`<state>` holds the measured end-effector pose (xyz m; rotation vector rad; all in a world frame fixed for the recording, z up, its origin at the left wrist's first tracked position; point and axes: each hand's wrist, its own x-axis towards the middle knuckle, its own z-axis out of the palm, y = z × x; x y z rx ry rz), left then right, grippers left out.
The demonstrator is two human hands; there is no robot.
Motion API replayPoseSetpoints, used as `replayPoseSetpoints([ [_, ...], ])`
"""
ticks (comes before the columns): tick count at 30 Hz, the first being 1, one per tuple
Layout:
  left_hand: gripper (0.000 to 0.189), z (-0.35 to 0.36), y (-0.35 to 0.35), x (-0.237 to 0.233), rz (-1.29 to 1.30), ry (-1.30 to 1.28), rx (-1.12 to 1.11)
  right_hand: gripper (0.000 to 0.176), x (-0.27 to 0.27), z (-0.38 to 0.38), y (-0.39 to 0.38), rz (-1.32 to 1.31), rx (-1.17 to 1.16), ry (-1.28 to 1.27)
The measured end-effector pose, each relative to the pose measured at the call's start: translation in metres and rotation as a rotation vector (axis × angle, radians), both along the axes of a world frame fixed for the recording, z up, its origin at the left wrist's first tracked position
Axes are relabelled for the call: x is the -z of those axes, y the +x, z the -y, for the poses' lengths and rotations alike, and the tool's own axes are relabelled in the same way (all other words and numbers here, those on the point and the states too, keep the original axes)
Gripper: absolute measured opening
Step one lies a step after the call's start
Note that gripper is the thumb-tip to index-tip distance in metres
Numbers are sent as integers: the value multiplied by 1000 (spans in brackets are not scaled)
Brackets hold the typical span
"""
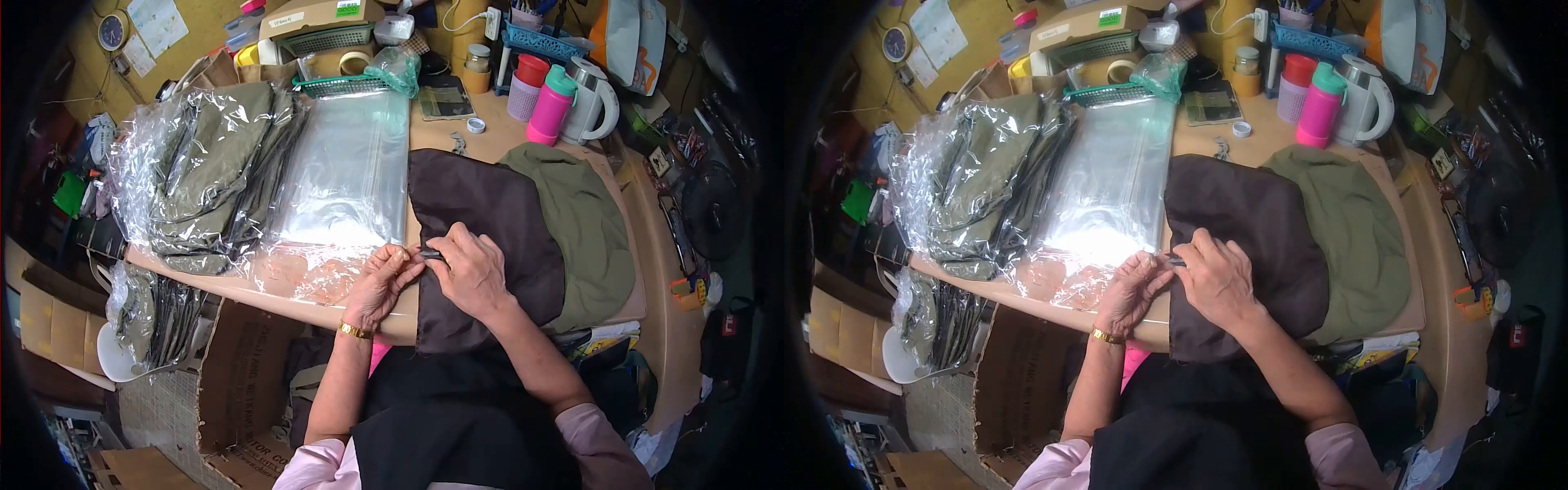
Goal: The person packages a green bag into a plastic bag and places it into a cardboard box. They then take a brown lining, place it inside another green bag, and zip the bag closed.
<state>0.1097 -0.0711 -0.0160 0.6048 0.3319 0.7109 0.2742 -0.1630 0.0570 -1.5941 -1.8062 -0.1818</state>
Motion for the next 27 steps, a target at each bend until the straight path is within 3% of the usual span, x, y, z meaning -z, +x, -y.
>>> replayPoseSetpoints([
  [11, 9, 2, 1, -4, -5, 25, 12, 20, 7, -11, -1, 36, 91, 72],
  [21, 9, -2, 0, 6, 19, 30, 18, 25, 0, -4, -7, 83, 9, 3],
  [24, 10, -1, -1, 4, 6, 27, 30, 22, 8, -9, -6, -4, 31, -24],
  [26, 10, 1, -1, 0, 12, 13, 19, 19, 12, -14, -1, -289, 56, -52],
  [27, 10, 2, -1, 0, 12, 11, 21, 23, 12, -16, 3, -292, 66, -91],
])
